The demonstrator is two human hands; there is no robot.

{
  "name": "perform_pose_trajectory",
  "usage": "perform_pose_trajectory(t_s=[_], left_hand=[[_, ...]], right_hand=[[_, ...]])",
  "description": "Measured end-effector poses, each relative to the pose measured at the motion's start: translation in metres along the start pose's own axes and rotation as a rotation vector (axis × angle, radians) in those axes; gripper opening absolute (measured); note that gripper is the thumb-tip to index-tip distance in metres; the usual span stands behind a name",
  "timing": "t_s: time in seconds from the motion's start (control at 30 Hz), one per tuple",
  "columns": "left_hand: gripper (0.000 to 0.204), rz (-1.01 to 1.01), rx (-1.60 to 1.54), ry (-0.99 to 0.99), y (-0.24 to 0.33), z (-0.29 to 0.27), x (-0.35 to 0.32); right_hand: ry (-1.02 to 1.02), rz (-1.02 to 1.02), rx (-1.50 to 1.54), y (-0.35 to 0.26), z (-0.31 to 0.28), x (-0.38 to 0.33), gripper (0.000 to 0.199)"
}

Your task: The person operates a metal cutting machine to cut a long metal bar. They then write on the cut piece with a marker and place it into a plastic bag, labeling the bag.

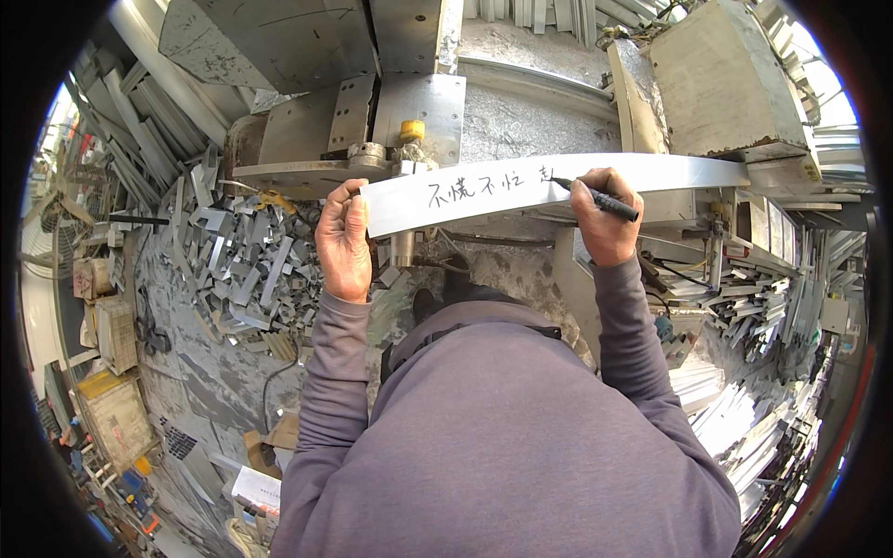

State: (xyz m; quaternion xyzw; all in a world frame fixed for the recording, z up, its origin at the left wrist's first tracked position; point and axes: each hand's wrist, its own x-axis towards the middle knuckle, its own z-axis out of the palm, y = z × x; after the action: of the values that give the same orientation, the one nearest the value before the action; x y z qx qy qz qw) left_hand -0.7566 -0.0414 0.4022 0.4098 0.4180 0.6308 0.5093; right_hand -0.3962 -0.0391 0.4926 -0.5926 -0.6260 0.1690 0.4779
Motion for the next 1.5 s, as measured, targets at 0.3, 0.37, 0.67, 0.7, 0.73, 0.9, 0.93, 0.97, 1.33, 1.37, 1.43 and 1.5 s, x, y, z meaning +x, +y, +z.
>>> perform_pose_trajectory(t_s=[0.3,0.37,0.67,0.7,0.73,0.9,0.93,0.97,1.33,1.37,1.43,1.5], left_hand=[[0.027,-0.027,-0.079,-0.011,0.003,0.001,-0.001],[0.027,-0.028,-0.105,-0.015,0.003,0.001,-0.001],[0.028,-0.051,-0.125,-0.007,0.004,0.001,-0.002],[0.028,-0.038,-0.083,0.005,0.004,0.002,-0.002],[0.028,-0.026,-0.074,0.004,0.004,0.003,-0.002],[0.028,0.002,-0.074,0.004,0.004,0.004,-0.001],[0.028,0.005,-0.073,0.003,0.004,0.004,-0.001],[0.028,0.009,-0.071,0.002,0.004,0.004,-0.001],[0.029,-0.01,-0.065,0.009,0.001,0.003,-0.002],[0.029,0.011,-0.045,0.01,0.001,0.003,-0.002],[0.029,-0.007,-0.07,0.008,0.001,0.002,-0.003],[0.03,-0.021,-0.083,0.007,0.001,0.002,-0.003]], right_hand=[[0.054,0.08,-0.008,0.002,-0.003,-0.003,0.01],[0.085,0.071,-0.008,0.004,-0.005,-0.002,0.011],[0.095,0.066,-0.071,0.011,-0.003,0.005,0.011],[0.103,0.074,-0.076,0.011,-0.003,0.005,0.011],[0.1,0.08,-0.075,0.011,-0.004,0.005,0.01],[0.082,0.073,-0.052,0.01,-0.006,0.005,0.009],[0.068,0.071,-0.038,0.01,-0.005,0.005,0.009],[0.063,0.062,-0.031,0.011,-0.005,0.005,0.009],[0.064,0.062,-0.058,0.016,-0.008,0.004,0.009],[0.056,0.032,-0.029,0.016,-0.007,0.004,0.009],[0.064,0.004,-0.018,0.017,-0.006,0.005,0.01],[0.093,0.005,-0.053,0.018,-0.006,0.005,0.01]])
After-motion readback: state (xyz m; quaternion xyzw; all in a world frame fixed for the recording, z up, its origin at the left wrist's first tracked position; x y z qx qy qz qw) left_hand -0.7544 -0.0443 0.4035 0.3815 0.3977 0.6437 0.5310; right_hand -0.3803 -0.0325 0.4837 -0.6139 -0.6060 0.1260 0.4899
